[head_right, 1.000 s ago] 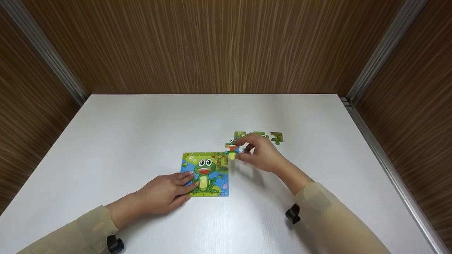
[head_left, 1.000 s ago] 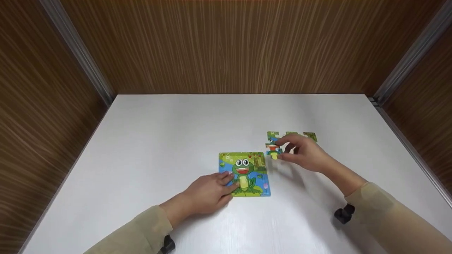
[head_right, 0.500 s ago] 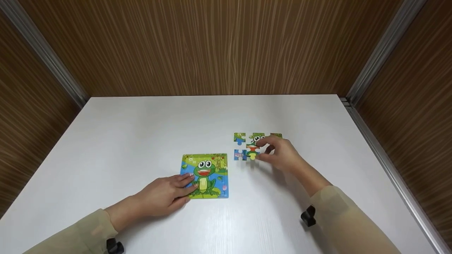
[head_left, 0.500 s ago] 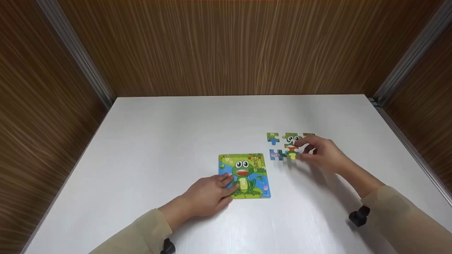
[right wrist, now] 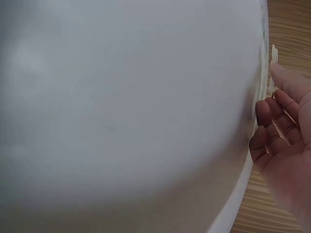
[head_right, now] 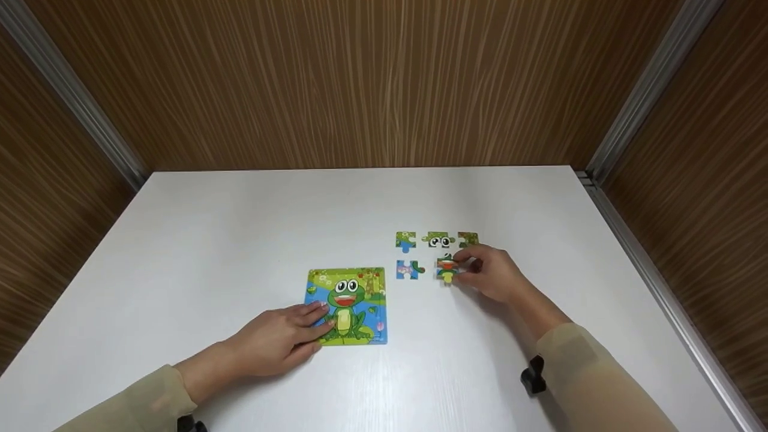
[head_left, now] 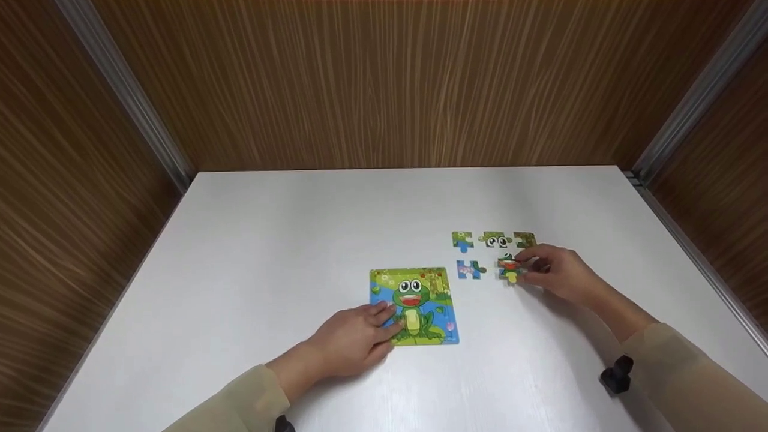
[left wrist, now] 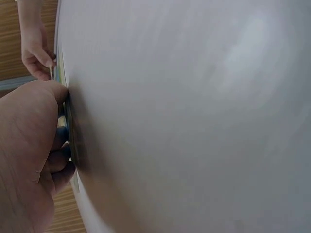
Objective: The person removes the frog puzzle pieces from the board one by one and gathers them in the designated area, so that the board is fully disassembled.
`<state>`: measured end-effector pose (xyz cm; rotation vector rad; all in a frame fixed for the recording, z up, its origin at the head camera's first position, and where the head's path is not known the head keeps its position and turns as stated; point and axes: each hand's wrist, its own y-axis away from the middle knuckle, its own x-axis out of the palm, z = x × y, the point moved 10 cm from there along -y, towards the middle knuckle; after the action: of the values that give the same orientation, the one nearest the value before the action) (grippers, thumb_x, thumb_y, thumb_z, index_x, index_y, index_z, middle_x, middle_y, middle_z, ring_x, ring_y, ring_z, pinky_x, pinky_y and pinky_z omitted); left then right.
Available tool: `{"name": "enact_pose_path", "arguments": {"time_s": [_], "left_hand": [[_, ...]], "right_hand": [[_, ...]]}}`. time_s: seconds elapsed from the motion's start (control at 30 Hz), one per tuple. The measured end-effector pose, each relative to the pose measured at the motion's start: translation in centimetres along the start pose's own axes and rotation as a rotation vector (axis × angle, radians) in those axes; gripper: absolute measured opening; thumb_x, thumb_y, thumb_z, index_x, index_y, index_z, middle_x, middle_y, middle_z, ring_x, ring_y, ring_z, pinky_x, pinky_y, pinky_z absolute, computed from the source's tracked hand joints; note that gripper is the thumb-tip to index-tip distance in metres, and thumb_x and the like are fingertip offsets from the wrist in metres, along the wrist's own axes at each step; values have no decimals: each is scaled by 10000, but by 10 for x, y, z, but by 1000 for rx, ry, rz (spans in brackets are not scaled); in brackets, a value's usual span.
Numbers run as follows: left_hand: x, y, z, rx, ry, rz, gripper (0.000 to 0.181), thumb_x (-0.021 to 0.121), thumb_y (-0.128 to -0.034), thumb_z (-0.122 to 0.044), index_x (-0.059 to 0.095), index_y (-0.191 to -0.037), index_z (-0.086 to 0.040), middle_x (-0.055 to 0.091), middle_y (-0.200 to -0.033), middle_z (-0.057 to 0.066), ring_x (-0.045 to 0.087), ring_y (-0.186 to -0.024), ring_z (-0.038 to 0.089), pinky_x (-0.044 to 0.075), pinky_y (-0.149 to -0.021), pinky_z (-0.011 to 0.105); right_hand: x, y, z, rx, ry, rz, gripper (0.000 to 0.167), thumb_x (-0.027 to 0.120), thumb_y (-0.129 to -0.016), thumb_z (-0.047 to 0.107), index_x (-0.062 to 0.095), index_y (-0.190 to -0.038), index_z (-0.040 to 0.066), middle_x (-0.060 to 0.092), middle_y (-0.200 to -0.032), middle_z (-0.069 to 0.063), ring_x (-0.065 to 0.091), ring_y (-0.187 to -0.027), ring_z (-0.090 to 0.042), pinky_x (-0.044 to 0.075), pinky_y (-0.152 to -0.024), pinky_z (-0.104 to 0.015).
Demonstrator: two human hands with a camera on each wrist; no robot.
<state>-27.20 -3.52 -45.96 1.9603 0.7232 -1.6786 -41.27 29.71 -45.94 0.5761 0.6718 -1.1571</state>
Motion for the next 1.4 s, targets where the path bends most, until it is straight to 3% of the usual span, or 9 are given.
{"name": "enact_pose_path", "arguments": {"time_s": [0.27,0.83,1.17,1.4], "left_hand": [[-1,2,0,-1,10,-11,452,483,-1119,-340,631,-1502,-152,547,-1546,136,505,-1459,289,429,-1183,401],[2,2,1,6,20,-24,452,489,-1123,-349,624,-1507,-153,544,-1542,138,502,-1460,285,429,-1183,405],[2,1,0,9,27,-22,451,490,-1121,-345,631,-1501,-147,544,-1545,139,503,-1459,292,429,-1184,410],[2,2,1,12,7,-24,447,482,-1122,-334,640,-1491,-137,549,-1541,145,504,-1460,291,424,-1187,400]], "right_hand": [[5,-2,0,11,-6,9,388,830,-918,146,733,-1286,74,708,-1165,-130,608,-961,-264,541,-711,-263],[11,-2,4,8,20,-2,358,823,-907,116,741,-1256,102,711,-1177,-69,570,-983,-258,507,-812,-303],[12,-1,0,37,31,2,383,823,-914,136,733,-1286,116,675,-1217,-108,560,-1052,-293,483,-876,-386],[10,-3,6,-22,42,0,370,827,-912,115,743,-1273,100,674,-1195,-100,559,-995,-270,486,-816,-306]]}}
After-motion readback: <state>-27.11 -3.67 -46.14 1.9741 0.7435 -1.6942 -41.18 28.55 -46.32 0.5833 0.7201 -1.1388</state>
